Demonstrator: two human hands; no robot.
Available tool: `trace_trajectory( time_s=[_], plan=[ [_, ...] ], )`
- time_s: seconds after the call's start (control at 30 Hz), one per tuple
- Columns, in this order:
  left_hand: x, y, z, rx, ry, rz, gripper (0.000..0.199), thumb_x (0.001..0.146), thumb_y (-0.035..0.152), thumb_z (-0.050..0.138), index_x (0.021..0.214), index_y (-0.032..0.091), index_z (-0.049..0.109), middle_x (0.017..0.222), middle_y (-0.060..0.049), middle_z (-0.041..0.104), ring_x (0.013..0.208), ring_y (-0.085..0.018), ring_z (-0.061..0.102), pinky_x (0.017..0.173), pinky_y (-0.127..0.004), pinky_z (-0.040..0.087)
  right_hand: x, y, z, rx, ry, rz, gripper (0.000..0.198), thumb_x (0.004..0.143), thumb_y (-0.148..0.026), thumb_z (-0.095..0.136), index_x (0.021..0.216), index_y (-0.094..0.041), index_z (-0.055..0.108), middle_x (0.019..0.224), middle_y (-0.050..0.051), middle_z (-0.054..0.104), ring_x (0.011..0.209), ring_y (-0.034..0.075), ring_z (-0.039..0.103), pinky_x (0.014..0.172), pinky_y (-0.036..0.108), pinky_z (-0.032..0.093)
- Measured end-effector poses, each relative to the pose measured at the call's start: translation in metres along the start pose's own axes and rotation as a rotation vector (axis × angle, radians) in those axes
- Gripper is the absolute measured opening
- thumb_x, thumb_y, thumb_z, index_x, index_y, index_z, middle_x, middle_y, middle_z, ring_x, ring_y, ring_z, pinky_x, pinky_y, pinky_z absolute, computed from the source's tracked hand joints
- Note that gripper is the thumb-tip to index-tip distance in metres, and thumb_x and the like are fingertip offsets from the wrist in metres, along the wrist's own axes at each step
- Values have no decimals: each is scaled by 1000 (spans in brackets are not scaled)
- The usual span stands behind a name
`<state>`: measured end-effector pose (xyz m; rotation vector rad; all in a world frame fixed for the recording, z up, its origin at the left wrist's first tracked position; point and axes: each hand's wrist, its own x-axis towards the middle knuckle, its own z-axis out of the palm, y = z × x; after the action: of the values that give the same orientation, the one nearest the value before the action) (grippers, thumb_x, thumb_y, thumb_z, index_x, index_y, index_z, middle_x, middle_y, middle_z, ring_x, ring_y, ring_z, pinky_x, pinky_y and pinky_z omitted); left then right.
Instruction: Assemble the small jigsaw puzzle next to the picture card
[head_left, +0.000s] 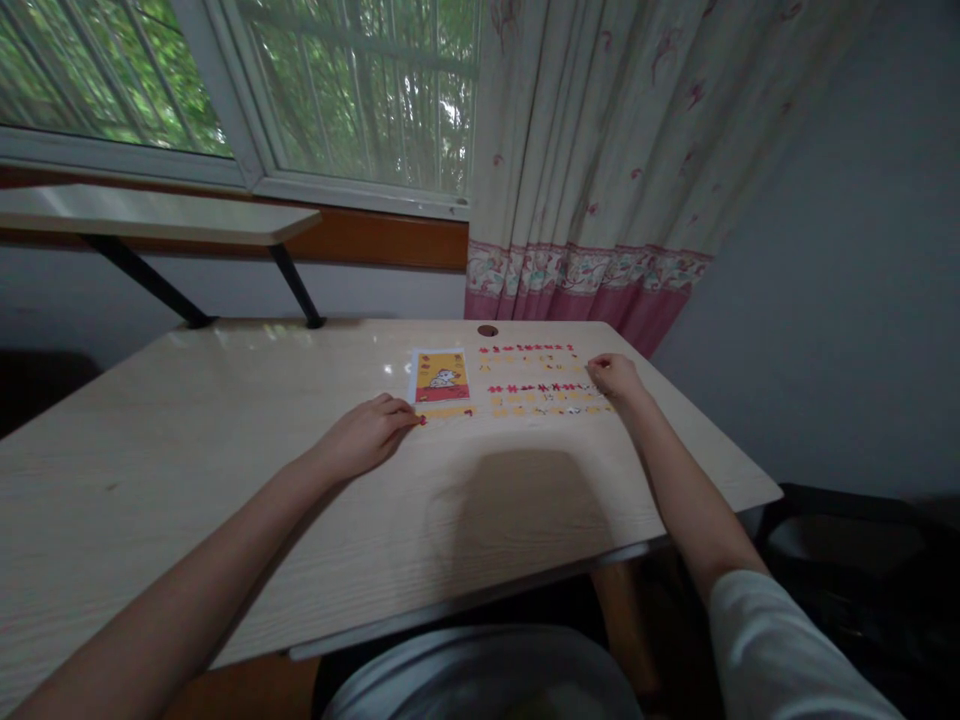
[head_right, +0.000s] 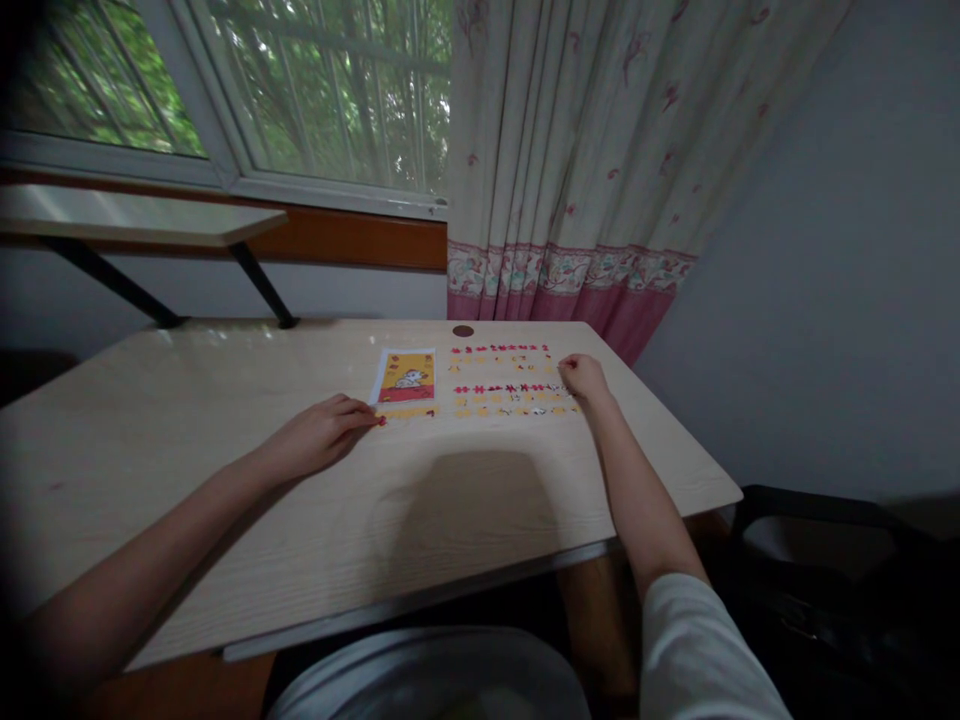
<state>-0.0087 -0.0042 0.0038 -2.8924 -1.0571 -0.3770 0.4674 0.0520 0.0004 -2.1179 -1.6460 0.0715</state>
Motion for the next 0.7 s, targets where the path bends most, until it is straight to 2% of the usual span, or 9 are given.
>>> trace_trajectory(
  time_s=[0.3, 0.5, 0.6, 0.7],
  plan=[
    [1, -1, 1, -6, 17, 1, 33, 93, 19, 40, 107, 16, 69, 103, -12, 67, 95, -25, 59, 85, -40, 50, -2, 9, 6, -23, -93, -131, 31, 84, -17, 52, 106, -17, 73, 86, 6, 75, 79, 16, 67, 79, 25, 48],
    [1, 0, 1, -28, 7, -9, 34, 92, 17, 40, 107, 15, 69, 104, -12, 67, 96, -25, 59, 85, -40, 50, 1, 10, 13, -66, -122, -209, 29, 86, -18, 52, 107, -19, 73, 105, 7, 73, 96, 18, 66, 88, 27, 47],
    [2, -1, 1, -43, 21, -11, 33, 91, 17, 41, 107, 16, 70, 103, -12, 68, 95, -25, 60, 85, -40, 50, 5, 9, 14, -95, -117, -221, 29, 88, -20, 51, 107, -19, 73, 108, 8, 72, 100, 19, 65, 92, 28, 45],
    [2, 0, 0, -48, 18, -16, 33, 91, 16, 40, 107, 16, 69, 103, -11, 68, 95, -25, 60, 85, -40, 50, 8, 6, 16, -129, -97, -216, 34, 92, -23, 46, 117, -19, 68, 114, 10, 69, 104, 21, 63, 96, 31, 43]
  ],
)
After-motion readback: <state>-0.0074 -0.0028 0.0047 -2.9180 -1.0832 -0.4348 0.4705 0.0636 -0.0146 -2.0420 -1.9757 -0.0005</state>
